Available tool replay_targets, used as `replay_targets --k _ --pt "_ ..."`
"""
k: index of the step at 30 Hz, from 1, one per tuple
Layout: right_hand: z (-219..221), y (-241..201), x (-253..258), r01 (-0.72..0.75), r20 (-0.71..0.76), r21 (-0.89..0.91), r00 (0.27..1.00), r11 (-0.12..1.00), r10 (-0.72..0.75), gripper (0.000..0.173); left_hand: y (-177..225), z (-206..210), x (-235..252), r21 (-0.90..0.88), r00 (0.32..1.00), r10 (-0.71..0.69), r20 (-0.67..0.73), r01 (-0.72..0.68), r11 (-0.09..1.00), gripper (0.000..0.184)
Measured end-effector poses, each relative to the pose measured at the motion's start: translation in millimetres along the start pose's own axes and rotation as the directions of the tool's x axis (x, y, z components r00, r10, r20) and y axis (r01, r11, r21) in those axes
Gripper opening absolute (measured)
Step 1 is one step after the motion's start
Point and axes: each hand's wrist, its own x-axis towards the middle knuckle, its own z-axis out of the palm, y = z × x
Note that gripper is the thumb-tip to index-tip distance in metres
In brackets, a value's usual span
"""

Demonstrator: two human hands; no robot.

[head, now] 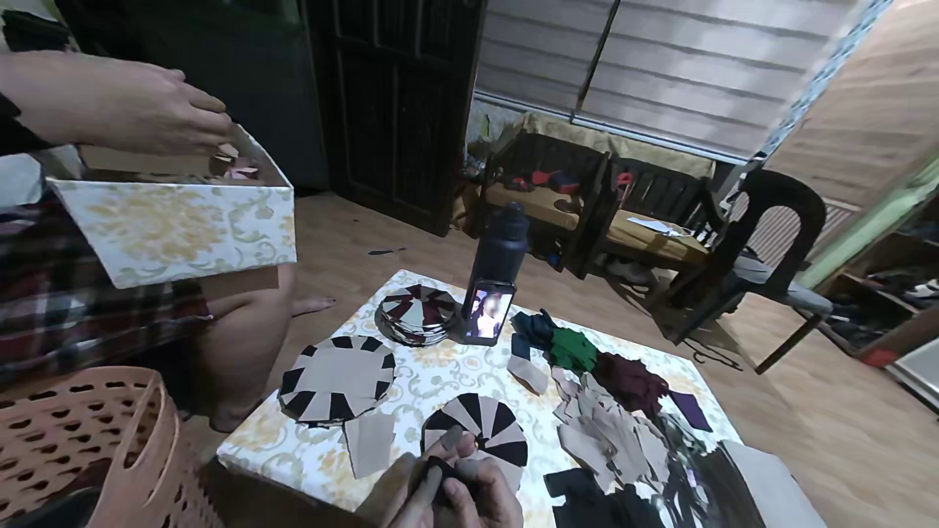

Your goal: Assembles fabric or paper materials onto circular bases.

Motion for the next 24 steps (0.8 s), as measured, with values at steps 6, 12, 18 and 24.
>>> replay_targets --k 6,12,18,24 --pt "-1.1 -9.9 -3.9 -0.01 -0.005 0.0 1.0 1.0 0.01 0.023 5.0 6.1 -6.1 0.053 0.999 0.053 -0.002 -0.053 0.997 0.048" --pt "-0.2 -20.5 -6.1 -0.011 -0.009 -0.021 1.0 1.0 0.011 0.029 11.9 11.7 -11.7 0.003 1.0 0.021 -0.013 -0.021 1.0 0.044" --pt "5.7 -25.1 -11.2 -0.014 -0.032 0.013 0.999 1.0 0.014 0.034 8.6 16.5 -21.9 -0.038 0.997 0.047 -0.057 -0.049 0.998 0.041" --pt "0.9 -26.8 -9.5 0.022 0.025 -0.151 0.999 0.988 -0.019 0.032 15.7 26.1 -26.2 -0.011 0.966 -0.031 -0.259 0.029 1.0 0.037"
